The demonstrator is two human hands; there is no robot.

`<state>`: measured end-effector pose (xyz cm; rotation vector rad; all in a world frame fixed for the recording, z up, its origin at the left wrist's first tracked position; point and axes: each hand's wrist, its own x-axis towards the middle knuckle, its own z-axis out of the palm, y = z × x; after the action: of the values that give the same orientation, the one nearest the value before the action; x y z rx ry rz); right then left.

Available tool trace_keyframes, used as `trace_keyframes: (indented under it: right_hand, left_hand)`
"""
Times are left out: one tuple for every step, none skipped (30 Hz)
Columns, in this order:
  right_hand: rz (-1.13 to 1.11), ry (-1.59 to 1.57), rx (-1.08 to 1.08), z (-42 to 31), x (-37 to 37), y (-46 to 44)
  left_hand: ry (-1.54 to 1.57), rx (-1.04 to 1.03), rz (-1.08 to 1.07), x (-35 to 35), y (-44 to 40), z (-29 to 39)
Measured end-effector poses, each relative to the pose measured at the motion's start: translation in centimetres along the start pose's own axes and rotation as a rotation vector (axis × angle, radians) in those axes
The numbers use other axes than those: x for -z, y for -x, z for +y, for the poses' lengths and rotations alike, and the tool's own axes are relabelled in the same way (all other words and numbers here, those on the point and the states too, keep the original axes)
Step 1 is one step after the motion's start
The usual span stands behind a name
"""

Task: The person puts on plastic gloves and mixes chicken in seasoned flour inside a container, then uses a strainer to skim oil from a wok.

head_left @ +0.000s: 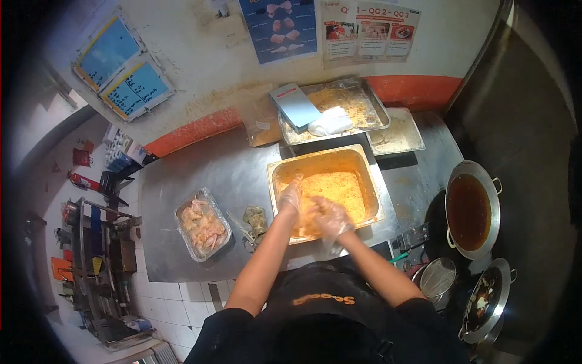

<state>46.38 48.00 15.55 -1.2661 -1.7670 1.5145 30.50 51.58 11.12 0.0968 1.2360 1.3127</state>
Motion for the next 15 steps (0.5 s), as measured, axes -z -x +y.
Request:
trace_keyframes:
  right_hand:
    - [0.02, -0.226, -0.229, 0.0, 1.7, -0.7]
    - [0.056, -0.103, -0.268, 0.6, 3.5, -2.3]
    - [0.087, 0.017, -0.312, 1.3, 5.3, -3.9]
    - [0.128, 0.483, -0.147, 3.5, 6.2, -6.8]
    - [0.123, 0.485, -0.147, 5.5, 6.0, -9.6]
    - [0.054, 0.665, -0.22, 7.3, 5.7, -12.4]
    - [-0.015, 0.844, -0.291, 6.7, 5.5, -13.3]
    - [-0.016, 0.845, -0.287, 6.4, 5.0, -13.4]
    - [0.052, 0.87, -0.373, 3.4, 4.0, -12.5]
    - [0.124, 0.893, -0.456, 1.6, 3.4, -12.1]
    - [0.231, 0.832, -0.448, 3.1, 3.1, -12.4]
    - [0.227, 0.837, -0.442, 3.7, 3.0, -12.8]
    - [0.259, 0.874, -0.396, 4.1, 2.8, -13.0]
    - [0.288, 0.908, -0.352, 4.6, 2.7, -13.4]
    - [0.251, 0.867, -0.379, 4.7, 2.9, -13.9]
  left_hand:
    - [-0.05, -0.035, 0.058, 0.3, -0.4, -0.2]
    - [-0.125, -0.07, 0.099, 0.5, -0.8, -0.4]
    - [-0.282, -0.123, 0.133, 0.7, -1.2, -0.6]
    - [-0.452, -0.168, 0.174, 0.8, -1.6, -0.8]
    - [-0.762, -0.235, 0.197, 0.8, -2.2, -1.2]
    - [-1.111, -0.301, 0.229, 0.7, -3.0, -1.6]
    - [-1.401, -0.357, 0.264, 0.6, -3.9, -2.2]
    - [-1.604, -0.395, 0.272, 0.5, -4.8, -2.8]
    - [-1.703, -0.422, 0.273, 0.6, -5.9, -3.3]
    - [-1.788, -0.456, 0.273, 0.9, -6.9, -3.9]
    - [-1.837, -0.489, 0.265, 1.3, -8.1, -4.3]
    - [-1.874, -0.534, 0.254, 2.0, -9.4, -4.8]
    - [-1.911, -0.581, 0.244, 2.4, -10.3, -5.0]
    - [-1.953, -0.617, 0.228, 3.0, -11.0, -5.6]
    - [-1.994, -0.655, 0.214, 3.5, -11.4, -6.0]
